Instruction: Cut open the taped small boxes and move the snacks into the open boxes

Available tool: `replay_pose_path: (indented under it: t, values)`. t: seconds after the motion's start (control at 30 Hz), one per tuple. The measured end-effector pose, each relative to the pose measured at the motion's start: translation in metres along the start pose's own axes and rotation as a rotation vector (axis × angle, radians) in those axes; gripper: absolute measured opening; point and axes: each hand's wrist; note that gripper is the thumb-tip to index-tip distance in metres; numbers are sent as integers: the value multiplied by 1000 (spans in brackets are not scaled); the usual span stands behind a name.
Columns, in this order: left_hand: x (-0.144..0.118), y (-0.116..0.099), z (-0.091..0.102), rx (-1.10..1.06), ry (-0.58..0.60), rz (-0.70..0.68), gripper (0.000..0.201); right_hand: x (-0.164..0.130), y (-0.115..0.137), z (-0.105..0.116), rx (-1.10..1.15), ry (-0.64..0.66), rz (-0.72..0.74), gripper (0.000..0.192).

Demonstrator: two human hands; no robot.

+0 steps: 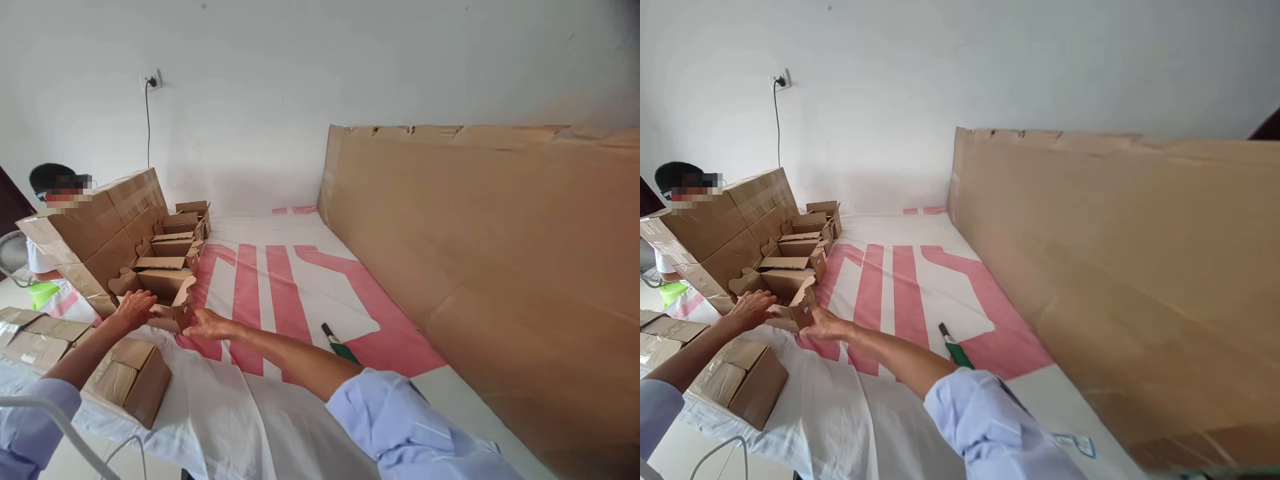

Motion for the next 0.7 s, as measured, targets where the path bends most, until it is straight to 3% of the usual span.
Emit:
replay_pose_path:
  t: [0.1,0.23,0.43,0.53,0.7]
  values:
    - [10,1,-1,17,5,41,22,-5,5,-9,-129,44,-16,58]
    - [14,2,-6,-7,31,63,38,-31,14,-11,-251,91,-32,45]
    - [25,2,-11,-49,26,105,38,-100,20,-8,-290,-46,84,39]
    - [35,2,-8,-62,15,114,38,-132,7,-7,-290,-145,110,27]
    - [50,-1,-3,-79,-18,131,34,-166,-39,-11,-359,-327,176,15]
Point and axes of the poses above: each hand's wrist, its own x-axis towards the middle knuckle, its own z-axis out of the back of the hand, y = z × x, and after that the axes turned 1 degree about y, right-handed
